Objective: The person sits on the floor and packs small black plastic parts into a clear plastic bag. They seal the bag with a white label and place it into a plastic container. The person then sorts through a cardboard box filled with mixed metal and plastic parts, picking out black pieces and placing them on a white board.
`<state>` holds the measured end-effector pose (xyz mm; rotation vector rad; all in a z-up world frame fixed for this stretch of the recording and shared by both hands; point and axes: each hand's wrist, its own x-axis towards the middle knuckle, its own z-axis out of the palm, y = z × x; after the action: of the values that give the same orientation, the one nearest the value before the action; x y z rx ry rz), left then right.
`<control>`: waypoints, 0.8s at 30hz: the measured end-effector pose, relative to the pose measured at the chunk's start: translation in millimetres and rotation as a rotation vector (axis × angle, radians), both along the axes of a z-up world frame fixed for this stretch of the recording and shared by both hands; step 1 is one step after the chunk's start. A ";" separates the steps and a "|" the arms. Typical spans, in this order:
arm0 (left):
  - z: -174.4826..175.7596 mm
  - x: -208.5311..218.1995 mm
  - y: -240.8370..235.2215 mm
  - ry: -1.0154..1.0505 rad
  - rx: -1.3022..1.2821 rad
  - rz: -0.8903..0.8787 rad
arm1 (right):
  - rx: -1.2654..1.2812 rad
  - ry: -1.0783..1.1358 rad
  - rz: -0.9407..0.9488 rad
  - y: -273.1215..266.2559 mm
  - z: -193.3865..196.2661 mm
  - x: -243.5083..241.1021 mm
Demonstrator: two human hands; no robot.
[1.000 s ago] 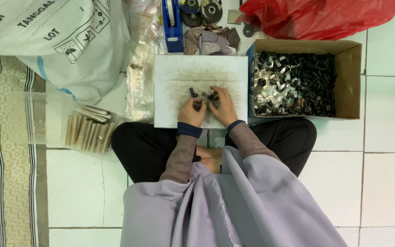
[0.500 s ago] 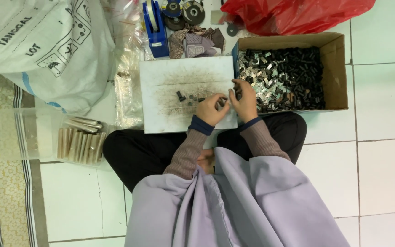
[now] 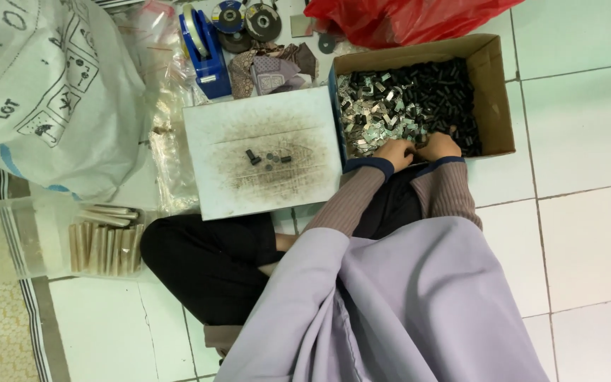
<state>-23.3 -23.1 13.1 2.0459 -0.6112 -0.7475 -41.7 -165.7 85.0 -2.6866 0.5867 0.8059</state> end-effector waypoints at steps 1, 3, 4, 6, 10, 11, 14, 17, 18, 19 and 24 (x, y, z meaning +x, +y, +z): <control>10.8 4.3 1.0 0.001 -0.001 -0.007 | -0.001 0.001 -0.007 8.6 19.0 3.3; 31.4 9.8 2.2 0.039 0.103 -0.060 | 0.041 0.163 0.012 25.1 55.9 7.4; 14.2 11.5 -6.8 0.042 0.101 -0.068 | 0.039 0.166 0.003 18.7 39.5 11.0; -19.1 17.1 -23.9 -0.022 0.205 -0.131 | 0.081 0.190 0.028 6.6 7.6 20.3; -31.9 18.9 -32.9 -0.102 0.260 -0.209 | 0.002 0.200 0.072 -9.8 -34.9 23.0; -38.6 20.7 -36.0 -0.157 0.284 -0.240 | 0.013 0.166 0.043 -14.5 -43.4 22.3; -35.4 16.9 -35.0 -0.266 0.315 -0.280 | 0.032 0.162 0.026 -18.4 -55.3 21.4; -43.2 14.5 -38.7 -0.361 0.328 -0.296 | 0.023 0.174 0.039 -22.6 -64.6 19.2; -49.4 14.5 -41.6 -0.399 0.337 -0.301 | 0.010 0.158 0.043 -24.9 -68.2 18.1; -45.4 14.0 -41.8 -0.397 0.336 -0.302 | 0.009 0.160 0.042 -25.8 -70.5 18.0; -43.0 17.8 -40.0 -0.458 0.331 -0.294 | -0.054 0.115 0.043 -35.9 -94.9 18.9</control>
<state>-5.6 -63.1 -29.8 2.4922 -1.1280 -0.5705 -22.8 -201.6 -9.9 -2.7243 0.5874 0.9753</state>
